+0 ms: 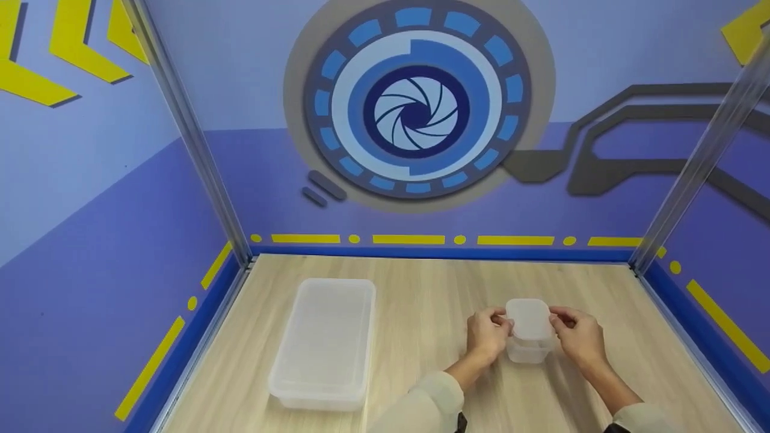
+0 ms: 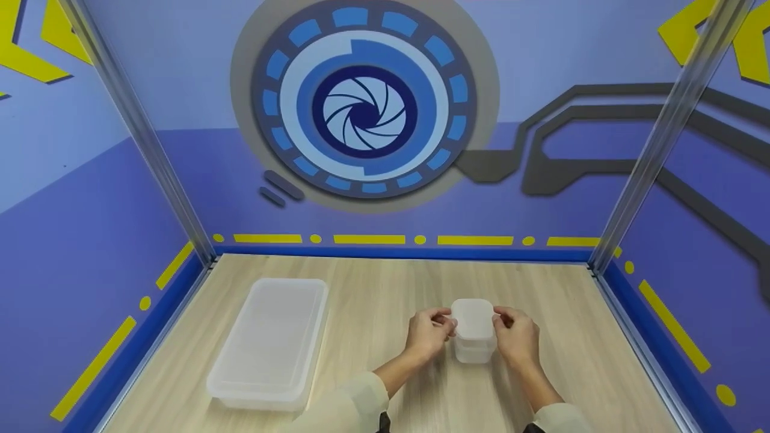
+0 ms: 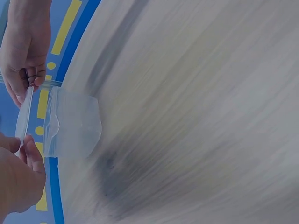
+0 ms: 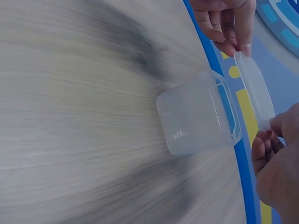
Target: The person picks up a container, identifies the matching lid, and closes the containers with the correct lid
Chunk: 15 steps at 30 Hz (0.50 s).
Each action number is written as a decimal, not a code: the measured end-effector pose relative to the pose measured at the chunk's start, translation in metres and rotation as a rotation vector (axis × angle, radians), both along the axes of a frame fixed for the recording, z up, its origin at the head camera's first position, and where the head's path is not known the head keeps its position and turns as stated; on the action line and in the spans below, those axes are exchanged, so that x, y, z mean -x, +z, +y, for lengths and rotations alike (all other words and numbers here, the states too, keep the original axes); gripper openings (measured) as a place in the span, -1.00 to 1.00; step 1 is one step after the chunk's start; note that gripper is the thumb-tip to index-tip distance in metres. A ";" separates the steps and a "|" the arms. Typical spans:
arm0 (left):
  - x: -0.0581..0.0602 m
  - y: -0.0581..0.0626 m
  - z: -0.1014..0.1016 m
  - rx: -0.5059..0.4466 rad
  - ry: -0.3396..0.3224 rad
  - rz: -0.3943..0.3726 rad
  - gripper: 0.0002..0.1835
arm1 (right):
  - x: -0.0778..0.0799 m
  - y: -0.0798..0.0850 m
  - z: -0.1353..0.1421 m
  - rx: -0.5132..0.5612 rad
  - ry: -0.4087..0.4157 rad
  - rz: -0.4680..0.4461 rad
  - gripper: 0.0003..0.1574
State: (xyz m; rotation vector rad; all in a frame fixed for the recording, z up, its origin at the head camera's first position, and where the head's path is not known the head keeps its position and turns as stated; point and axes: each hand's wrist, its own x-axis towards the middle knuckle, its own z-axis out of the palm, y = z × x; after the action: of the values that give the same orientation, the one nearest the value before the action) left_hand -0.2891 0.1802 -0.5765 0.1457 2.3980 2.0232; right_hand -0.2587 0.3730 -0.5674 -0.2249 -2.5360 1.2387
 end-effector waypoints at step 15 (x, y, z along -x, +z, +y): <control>-0.002 -0.009 0.006 -0.003 -0.007 -0.038 -0.80 | -0.002 -0.011 0.006 -0.028 0.056 -0.085 -0.63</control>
State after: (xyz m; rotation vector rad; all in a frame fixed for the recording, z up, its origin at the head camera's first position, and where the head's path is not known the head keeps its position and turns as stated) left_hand -0.2874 0.1865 -0.5856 0.1144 2.3689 2.0081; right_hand -0.2563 0.3788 -0.5785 -0.2060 -2.6465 1.2384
